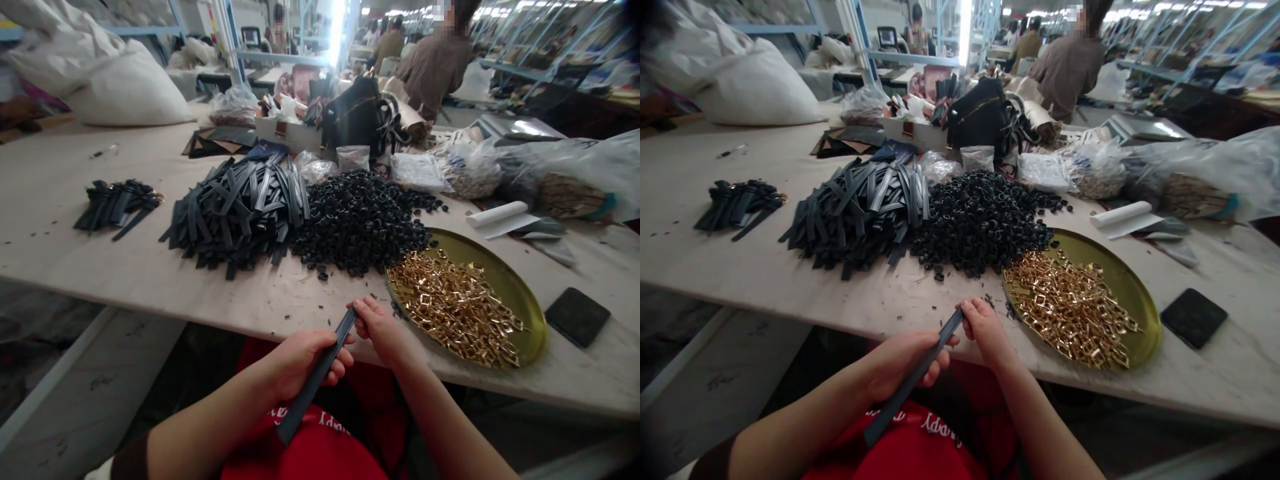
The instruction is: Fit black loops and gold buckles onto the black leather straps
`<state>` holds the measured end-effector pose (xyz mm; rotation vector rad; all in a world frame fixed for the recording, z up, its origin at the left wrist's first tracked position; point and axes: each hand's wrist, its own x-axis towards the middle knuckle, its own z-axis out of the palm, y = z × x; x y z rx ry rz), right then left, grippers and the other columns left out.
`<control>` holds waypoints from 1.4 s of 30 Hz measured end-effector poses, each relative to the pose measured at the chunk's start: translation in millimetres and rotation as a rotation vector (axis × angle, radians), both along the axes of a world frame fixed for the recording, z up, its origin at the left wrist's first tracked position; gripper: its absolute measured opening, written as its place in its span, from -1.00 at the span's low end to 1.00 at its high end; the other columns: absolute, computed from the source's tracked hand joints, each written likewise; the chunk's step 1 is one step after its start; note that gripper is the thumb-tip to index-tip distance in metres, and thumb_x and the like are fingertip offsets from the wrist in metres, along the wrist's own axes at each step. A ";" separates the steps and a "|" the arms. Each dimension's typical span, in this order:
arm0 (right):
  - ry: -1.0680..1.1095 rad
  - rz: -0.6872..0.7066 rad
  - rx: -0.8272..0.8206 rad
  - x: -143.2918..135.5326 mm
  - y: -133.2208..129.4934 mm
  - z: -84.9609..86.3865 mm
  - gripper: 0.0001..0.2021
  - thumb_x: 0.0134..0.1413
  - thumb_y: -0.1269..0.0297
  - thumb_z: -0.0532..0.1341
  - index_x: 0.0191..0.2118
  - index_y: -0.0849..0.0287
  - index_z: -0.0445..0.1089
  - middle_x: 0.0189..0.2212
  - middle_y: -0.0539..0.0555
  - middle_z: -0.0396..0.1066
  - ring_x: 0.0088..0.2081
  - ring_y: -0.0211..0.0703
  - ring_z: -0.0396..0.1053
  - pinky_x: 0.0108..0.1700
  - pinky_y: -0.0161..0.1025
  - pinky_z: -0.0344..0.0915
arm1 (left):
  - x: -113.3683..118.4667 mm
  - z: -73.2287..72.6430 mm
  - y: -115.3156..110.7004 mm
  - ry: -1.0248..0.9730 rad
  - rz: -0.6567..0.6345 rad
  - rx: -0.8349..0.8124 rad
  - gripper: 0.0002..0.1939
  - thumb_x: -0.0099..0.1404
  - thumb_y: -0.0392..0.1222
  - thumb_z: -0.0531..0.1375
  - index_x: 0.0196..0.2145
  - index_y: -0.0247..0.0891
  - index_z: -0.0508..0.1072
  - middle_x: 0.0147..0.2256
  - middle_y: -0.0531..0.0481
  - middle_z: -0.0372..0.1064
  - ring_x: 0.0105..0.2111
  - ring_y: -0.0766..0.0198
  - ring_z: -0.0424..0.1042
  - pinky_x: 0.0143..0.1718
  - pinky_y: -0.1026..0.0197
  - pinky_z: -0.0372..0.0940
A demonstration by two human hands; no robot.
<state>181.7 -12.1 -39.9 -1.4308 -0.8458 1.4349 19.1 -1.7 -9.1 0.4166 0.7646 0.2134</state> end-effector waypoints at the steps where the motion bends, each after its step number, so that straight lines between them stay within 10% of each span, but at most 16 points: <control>1: -0.048 0.041 0.005 -0.9 3.5 -0.7 -0.70 0.00 0.01 0.08 -0.42 0.18 0.27 -0.75 -0.17 0.03 -0.70 -0.38 -0.05 -0.65 -0.38 -0.11 | -0.2 -1.5 4.0 0.011 0.006 0.013 -0.73 0.20 -0.22 0.03 -0.17 -0.41 0.33 -0.53 0.03 0.30 -0.66 0.50 0.22 -0.65 0.44 0.10; 8: -0.840 0.099 0.326 -3.8 56.7 -6.7 -0.79 0.12 0.20 0.02 -0.25 0.16 0.31 -0.37 0.07 0.34 -0.34 -0.18 0.30 -0.30 -0.27 0.18 | -13.5 -10.3 37.6 0.209 0.164 0.247 -0.85 0.22 -0.23 0.00 -0.25 -0.32 0.26 -0.62 0.13 0.24 -0.74 0.50 0.12 -0.71 0.43 0.04; 14: -1.338 0.363 0.294 -26.1 89.4 -8.0 -0.89 0.05 0.34 0.10 -0.32 0.17 0.35 -0.34 0.13 0.34 -0.34 -0.13 0.31 -0.33 -0.26 0.15 | -25.9 -16.8 43.3 0.219 0.222 0.245 -0.77 0.09 -0.37 -0.01 -0.24 -0.30 0.22 -0.53 0.03 0.36 -0.69 0.45 0.22 -0.67 0.40 0.11; 17: -1.174 0.279 0.333 -23.8 82.9 -8.8 -0.88 0.01 0.37 0.10 -0.32 0.19 0.36 -0.36 0.11 0.34 -0.33 -0.13 0.30 -0.29 -0.25 0.15 | -33.1 -15.0 40.9 0.210 0.213 0.248 -0.72 0.07 -0.37 0.01 -0.21 -0.33 0.25 -0.46 -0.04 0.40 -0.65 0.44 0.27 -0.64 0.39 0.15; 22: -0.291 0.047 0.145 -15.7 54.9 -5.1 -0.70 -0.02 0.17 0.14 -0.15 0.15 0.36 -0.49 -0.01 0.33 -0.49 -0.27 0.23 -0.43 -0.31 0.16 | -36.5 -6.6 34.8 0.165 0.158 0.268 -0.70 0.09 -0.33 0.02 -0.17 -0.35 0.28 -0.42 -0.07 0.41 -0.61 0.42 0.30 -0.61 0.39 0.17; 28: 0.434 -0.296 -0.115 -35.0 29.2 4.4 -0.70 -0.41 0.20 0.40 -0.44 0.14 0.37 -0.51 -0.05 0.41 -0.51 -0.36 0.29 -0.48 -0.41 0.22 | -31.5 -3.7 25.0 0.232 0.058 0.506 -0.79 0.20 -0.22 -0.03 -0.25 -0.32 0.29 -0.63 0.16 0.20 -0.73 0.48 0.10 -0.68 0.40 0.01; 35: 0.581 -0.344 -0.109 -48.4 9.6 14.1 -0.71 -0.43 0.25 0.42 -0.49 0.15 0.36 -0.58 -0.10 0.35 -0.54 -0.38 0.28 -0.53 -0.45 0.22 | -29.1 -0.6 9.8 0.608 0.012 1.148 -0.70 0.27 -0.07 -0.07 -0.40 -0.28 0.36 -0.63 0.12 0.17 -0.62 0.38 0.16 -0.57 0.33 -0.02; 42: 0.338 -0.220 0.029 -36.6 -8.9 15.5 -0.70 -0.30 0.20 0.36 -0.32 0.13 0.41 -0.44 -0.05 0.38 -0.48 -0.35 0.28 -0.35 -0.33 0.25 | -30.6 10.5 -6.2 0.698 -0.139 1.304 -0.71 0.29 -0.11 -0.09 -0.40 -0.24 0.36 -0.54 0.05 0.30 -0.52 0.28 0.26 -0.50 0.30 -0.01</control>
